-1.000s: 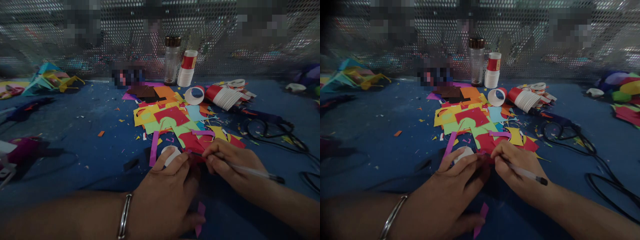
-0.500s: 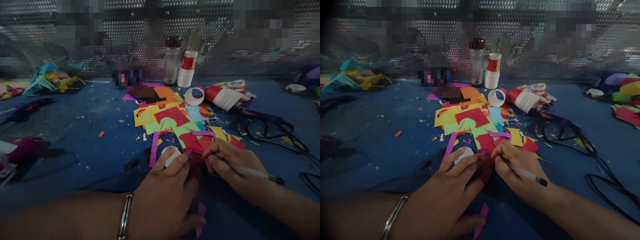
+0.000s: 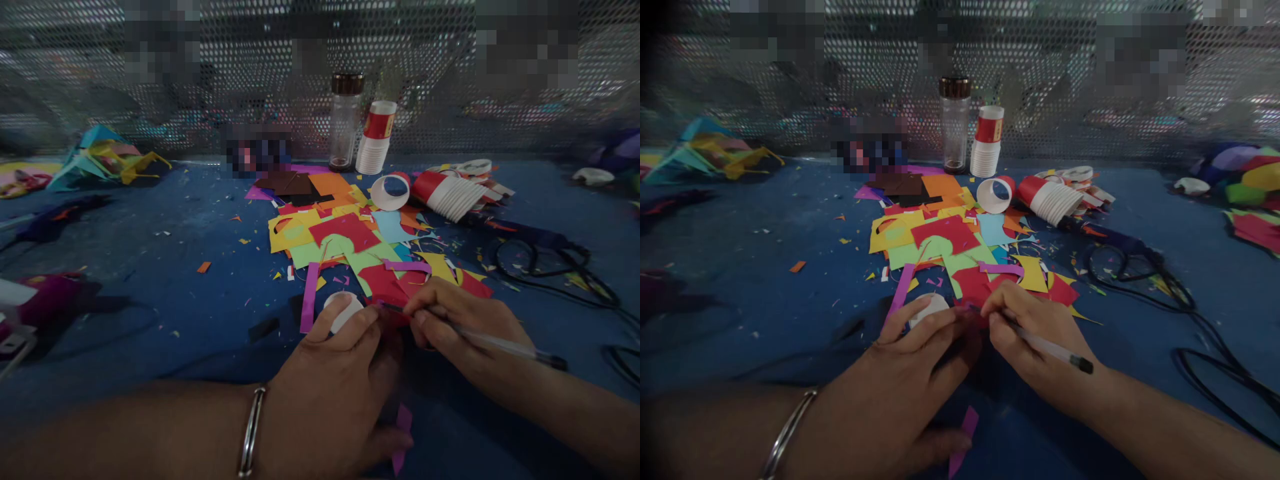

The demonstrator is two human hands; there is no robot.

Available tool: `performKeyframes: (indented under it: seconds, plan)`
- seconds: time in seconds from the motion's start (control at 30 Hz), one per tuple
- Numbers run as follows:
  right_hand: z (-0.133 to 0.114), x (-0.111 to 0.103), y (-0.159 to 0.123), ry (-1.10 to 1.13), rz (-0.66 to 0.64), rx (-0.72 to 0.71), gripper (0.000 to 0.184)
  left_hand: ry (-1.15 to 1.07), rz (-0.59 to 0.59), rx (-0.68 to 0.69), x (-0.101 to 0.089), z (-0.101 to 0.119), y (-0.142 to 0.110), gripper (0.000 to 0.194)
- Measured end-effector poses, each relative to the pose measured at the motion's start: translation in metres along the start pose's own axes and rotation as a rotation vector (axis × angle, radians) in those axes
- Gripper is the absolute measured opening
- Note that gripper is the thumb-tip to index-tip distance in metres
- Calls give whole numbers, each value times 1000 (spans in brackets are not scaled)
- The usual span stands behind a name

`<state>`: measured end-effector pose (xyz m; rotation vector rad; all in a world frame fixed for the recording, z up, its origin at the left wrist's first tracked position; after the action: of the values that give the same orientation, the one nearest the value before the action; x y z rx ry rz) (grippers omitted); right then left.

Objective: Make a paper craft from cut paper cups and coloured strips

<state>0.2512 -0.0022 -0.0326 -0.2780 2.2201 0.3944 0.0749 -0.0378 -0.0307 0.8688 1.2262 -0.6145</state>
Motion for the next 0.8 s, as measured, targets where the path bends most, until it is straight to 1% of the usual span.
performKeyframes:
  seconds: [0.1,0.23,0.3,0.43,0.53,0.6,0.8]
  plan:
    - [-2,0,-1,16,3,-4,17,1,-11,-2,1,0,0,76]
    - [-7,-1,-3,-10,31,73,20,-6,2,4,1,1,-1,75]
    - [-9,-1,-4,-13,34,87,21,5,12,7,0,1,0,76]
    - [-7,0,-3,-7,44,51,21,3,10,8,-1,0,0,75]
    - [-4,0,-2,8,26,-5,18,9,21,9,0,0,1,75]
    - [-4,0,-2,8,21,-16,17,12,27,8,0,0,1,75]
    - [-10,1,-3,-15,54,74,21,19,25,10,1,1,-1,76]
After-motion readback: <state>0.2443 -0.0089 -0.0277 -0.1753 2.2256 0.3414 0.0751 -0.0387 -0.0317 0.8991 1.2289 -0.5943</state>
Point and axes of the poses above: each hand's wrist, its own y-axis towards the middle knuckle, its own x-axis out of the palm, z = x × y, the point moved 4 cm from there along y, towards the middle knuckle, and after that the axes turned 1 degree about z, right-handed, at the moved point
